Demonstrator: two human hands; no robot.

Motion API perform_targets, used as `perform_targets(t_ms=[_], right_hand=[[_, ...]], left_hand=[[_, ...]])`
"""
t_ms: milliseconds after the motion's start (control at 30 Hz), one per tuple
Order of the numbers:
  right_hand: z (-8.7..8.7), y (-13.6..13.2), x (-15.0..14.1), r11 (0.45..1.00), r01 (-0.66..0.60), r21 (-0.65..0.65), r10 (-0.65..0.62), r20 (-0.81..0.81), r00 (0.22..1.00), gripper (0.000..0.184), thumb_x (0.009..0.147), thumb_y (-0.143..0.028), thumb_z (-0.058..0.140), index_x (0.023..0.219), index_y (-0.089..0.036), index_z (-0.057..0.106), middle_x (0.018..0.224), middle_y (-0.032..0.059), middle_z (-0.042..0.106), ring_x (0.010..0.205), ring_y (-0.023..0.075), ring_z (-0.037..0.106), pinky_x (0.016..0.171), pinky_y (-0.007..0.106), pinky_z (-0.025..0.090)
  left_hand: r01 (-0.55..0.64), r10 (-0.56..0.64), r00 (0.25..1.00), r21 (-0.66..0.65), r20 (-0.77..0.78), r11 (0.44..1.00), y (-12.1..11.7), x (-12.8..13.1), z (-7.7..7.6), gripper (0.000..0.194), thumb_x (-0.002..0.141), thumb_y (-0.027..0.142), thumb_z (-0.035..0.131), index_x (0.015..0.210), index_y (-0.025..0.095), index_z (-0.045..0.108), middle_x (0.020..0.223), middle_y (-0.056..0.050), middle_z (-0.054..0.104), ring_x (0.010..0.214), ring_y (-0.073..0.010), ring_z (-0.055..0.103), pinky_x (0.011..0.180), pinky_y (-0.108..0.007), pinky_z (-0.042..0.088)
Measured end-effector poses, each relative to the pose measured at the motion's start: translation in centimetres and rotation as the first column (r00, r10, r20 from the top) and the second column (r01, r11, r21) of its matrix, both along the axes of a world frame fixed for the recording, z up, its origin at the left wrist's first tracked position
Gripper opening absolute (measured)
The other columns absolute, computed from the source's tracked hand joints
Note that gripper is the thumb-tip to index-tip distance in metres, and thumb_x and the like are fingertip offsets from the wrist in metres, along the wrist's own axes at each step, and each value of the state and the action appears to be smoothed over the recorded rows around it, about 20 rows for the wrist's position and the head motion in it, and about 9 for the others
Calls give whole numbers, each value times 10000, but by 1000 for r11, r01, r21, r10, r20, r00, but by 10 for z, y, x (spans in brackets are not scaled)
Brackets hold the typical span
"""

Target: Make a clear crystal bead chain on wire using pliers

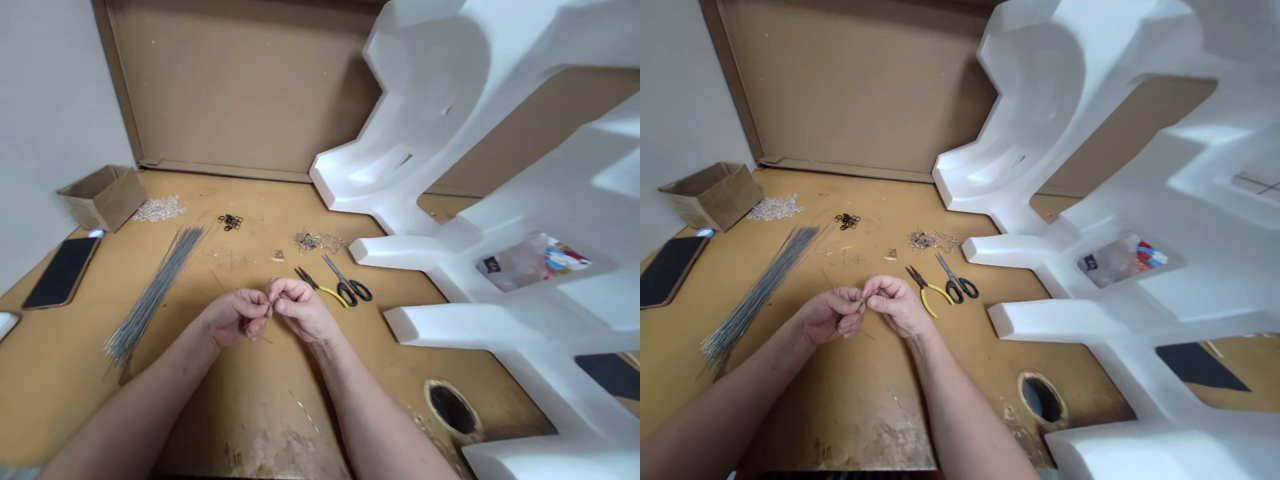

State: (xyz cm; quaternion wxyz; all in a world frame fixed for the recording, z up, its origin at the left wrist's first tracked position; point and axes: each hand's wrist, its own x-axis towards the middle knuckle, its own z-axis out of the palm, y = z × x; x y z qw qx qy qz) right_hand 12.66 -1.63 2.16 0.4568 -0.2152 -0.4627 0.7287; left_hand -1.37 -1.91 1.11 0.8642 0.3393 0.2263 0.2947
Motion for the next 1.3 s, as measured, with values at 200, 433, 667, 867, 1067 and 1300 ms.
perform_targets(t_ms=[200,433,667,867,1067,1300], right_hand=[[2,-2,-3,997,77,7,-77,3,997,171,531,-248,738,610,-163,613,567,-39,553,468,64,520,510,205,397],[5,-8,-11,956,292,12,-292,57,955,149,506,-243,737,557,-176,614,560,-34,534,459,69,470,512,229,380],[2,-10,-15,885,455,94,-463,98,881,101,552,-216,705,562,-179,611,526,-39,522,478,75,458,512,225,355],[4,-6,-10,933,360,0,-356,146,923,123,563,-248,697,613,-160,627,506,-20,554,485,80,458,514,222,348],[3,-2,-7,957,245,-153,-236,75,969,176,604,-311,666,616,-140,627,470,-22,507,429,58,378,435,203,281],[2,-3,-10,946,302,-119,-292,92,952,196,579,-301,688,556,-148,568,446,-42,472,411,50,342,418,197,265]], left_hand=[[-30,30,999,-14,35,999,-2,2,1,154,553,223,644,554,125,525,313,46,412,289,-45,338,355,-190,239],[-100,100,994,-12,42,995,-2,2,1,145,565,212,636,575,131,516,325,46,411,301,-52,354,374,-202,250],[-156,158,985,-32,64,987,-1,5,-2,127,572,200,616,562,134,508,327,49,399,296,-53,347,377,-204,252],[-251,251,966,13,-59,968,0,4,2,130,562,213,626,560,133,523,349,36,447,321,-55,375,387,-196,261],[-306,325,936,142,-135,941,1,2,6,146,565,247,632,555,127,549,395,13,506,364,-60,413,410,-198,292],[-293,315,937,151,-151,944,-1,4,4,167,560,269,641,557,126,555,399,15,504,370,-59,416,411,-197,304]])
